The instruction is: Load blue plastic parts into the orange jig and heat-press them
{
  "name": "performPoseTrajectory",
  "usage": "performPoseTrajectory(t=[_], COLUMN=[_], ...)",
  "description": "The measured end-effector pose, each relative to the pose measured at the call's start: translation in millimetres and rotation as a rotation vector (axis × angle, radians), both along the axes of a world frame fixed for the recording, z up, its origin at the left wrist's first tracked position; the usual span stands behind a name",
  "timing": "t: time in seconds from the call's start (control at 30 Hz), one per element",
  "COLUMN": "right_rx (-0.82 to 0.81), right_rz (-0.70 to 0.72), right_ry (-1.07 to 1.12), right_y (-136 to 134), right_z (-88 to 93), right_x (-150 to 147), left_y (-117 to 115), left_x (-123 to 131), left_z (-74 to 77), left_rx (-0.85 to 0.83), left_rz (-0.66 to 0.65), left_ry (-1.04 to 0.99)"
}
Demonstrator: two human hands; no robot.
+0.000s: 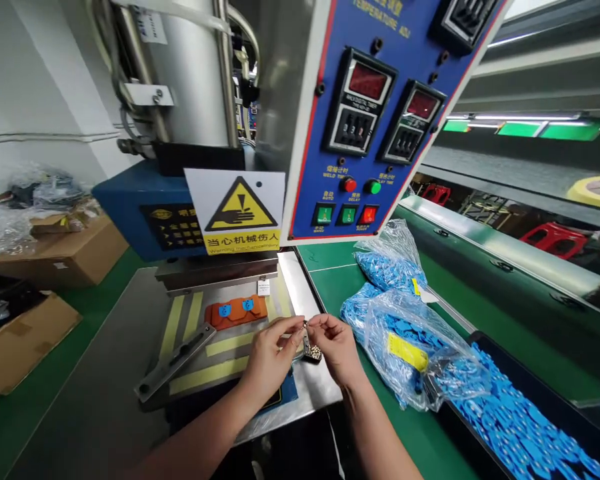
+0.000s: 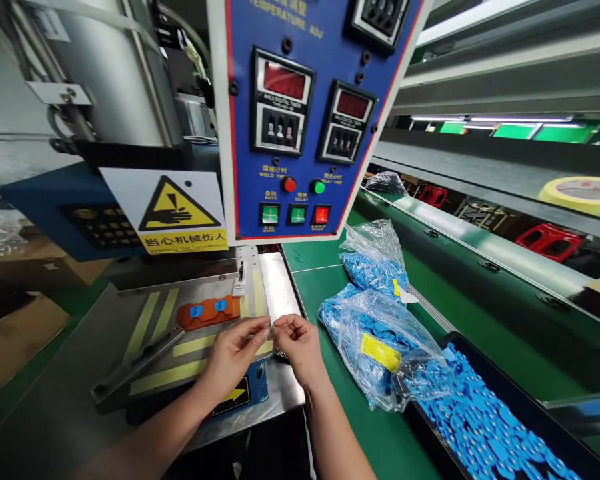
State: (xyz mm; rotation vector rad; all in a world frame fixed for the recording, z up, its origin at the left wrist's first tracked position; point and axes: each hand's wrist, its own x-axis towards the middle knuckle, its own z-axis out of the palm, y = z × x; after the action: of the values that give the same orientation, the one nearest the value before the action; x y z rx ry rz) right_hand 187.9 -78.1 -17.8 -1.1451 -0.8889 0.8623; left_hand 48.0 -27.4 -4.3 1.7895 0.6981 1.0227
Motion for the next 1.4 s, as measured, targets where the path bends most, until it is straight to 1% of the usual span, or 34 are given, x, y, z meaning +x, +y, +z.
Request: performPoseTrajectory(t=[0.1,0.17,0.2,0.23,0.3,0.4,0.47,0.53,0.67,0.83,0.9,1.03,1.2,1.3,1.4], right_rx=[0.064,0.109,0.120,0.125,0.112,0.075,0.041,0.000,-0.039,-0.038,-0.048,-0.059,-0.079,-0.103,-0.124], right_rz=[-0.076,-0.134,-0.137,-0.122,-0.056,0.054,0.118,0.170,0.223,0.259,0.271,0.290,0.302,0.287,0.259], right_ry=[-0.266,-0.439,-0.475,-0.455,-0.268,0.120,0.316,0.464,0.621,0.684,0.681,0.659,0.650,0.622,0.490], right_y=[0,2,3,4,8,14,18,21,27,31,33,35,38,40,41], right_z=[14.4,18.1,18.4,17.8,15.5,12.7,12.8,14.2,18.5,22.0,22.1,20.9,20.9,20.5,16.3], right_x=[-20,-31,-36,-40,-48,-55,-58,-60,-66,-75,-77,-80,-81,-81,-79], left_y=[2,3,4,4,4,2,2,3,9,16,19,23,23,22,30], left_x=[3,-1,-4,-9,-19,-38,-52,-66,-91,-112,-117,-124,-127,-131,-140], left_z=[2.8,2.9,2.7,2.5,3.1,7.0,10.2,12.3,12.3,11.1,11.4,11.3,6.6,6.0,11.2], left_rx=[-0.065,-0.114,-0.147,-0.186,-0.281,-0.420,-0.464,-0.458,-0.421,-0.453,-0.433,-0.338,-0.186,-0.060,0.127], left_rz=[0.087,0.123,0.135,0.147,0.168,0.162,0.152,0.168,0.200,0.159,0.142,0.123,0.173,0.203,0.224], left_ry=[-0.111,-0.155,-0.176,-0.197,-0.237,-0.263,-0.274,-0.281,-0.250,-0.182,-0.174,-0.173,-0.125,-0.034,0.111])
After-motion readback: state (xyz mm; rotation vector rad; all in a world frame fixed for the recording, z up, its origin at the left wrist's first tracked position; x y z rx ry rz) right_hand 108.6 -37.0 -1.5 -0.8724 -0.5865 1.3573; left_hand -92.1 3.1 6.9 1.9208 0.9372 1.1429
